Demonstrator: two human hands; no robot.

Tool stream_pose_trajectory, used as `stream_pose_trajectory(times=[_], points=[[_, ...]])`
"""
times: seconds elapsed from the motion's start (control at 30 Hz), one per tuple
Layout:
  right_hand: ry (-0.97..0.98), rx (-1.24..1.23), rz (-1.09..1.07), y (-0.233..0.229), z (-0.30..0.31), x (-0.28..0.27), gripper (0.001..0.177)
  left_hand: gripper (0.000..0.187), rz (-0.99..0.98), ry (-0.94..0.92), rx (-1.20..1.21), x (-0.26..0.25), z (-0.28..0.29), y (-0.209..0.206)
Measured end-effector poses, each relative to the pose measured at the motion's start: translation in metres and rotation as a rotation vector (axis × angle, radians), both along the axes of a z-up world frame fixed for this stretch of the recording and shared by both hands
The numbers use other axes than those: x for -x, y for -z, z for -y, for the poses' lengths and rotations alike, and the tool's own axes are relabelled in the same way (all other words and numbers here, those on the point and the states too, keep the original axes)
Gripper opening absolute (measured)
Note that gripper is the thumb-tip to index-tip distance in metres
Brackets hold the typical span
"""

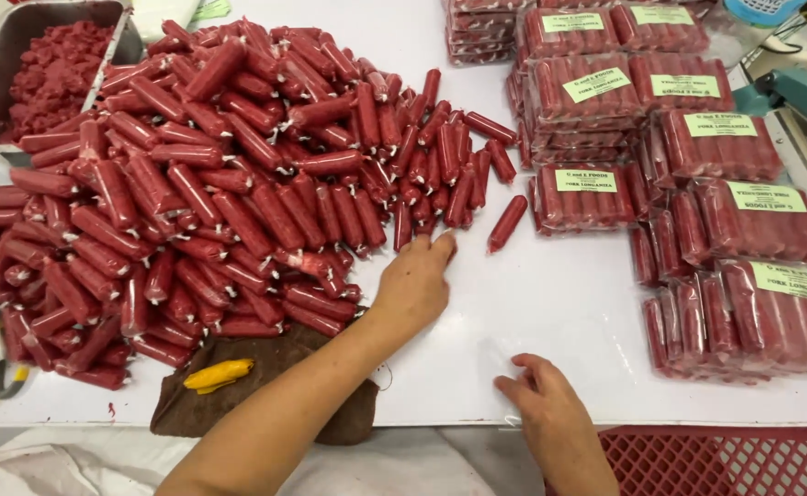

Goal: The person is picking up small red sausages from a large pile on a table and placing them into clear plastic bags, then sealing the bags using a heat sealer.

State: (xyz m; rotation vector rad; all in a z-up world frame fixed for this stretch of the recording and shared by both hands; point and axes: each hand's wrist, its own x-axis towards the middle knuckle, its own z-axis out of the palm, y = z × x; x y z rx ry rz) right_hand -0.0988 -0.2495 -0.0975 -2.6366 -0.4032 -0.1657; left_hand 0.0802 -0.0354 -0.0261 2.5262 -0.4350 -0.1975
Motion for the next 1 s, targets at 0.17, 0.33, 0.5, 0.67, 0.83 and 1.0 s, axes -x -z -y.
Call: stream_pose_trajectory(times=[0.17, 0.33, 0.5, 0.67, 0.83, 1.0], points=[[0.134, -0.055, 0.041, -0.033, -0.024, 0.000, 0.029, 0.032, 0.271, 0.084, -0.301, 0.002, -0.006, -0.003], [0.299, 0.031, -0.013, -0.028, -0.036, 0.004, 0.025, 0.050, 0.203, 0.134, -0.112, -0.052, 0.082, -0.009], [0.392, -0.080, -0.044, -0.036, -0.035, 0.004, 0.024, 0.080, 0.330, 0.073, -0.266, -0.082, 0.110, 0.021], [0.511, -0.147, -0.135, -0.039, -0.033, 0.007, 0.021, 0.081, -0.064, -0.036, 0.193, -0.055, 0.017, -0.062], [0.313, -0.093, -0.139, -0.014, -0.025, 0.011, 0.036, 0.008, -0.036, -0.058, 0.258, -0.019, -0.046, -0.034], [0.329, 0.044, -0.078, -0.021, -0.026, 0.011, 0.047, 0.069, -0.003, 0.124, -0.131, 0.016, -0.043, -0.032]])
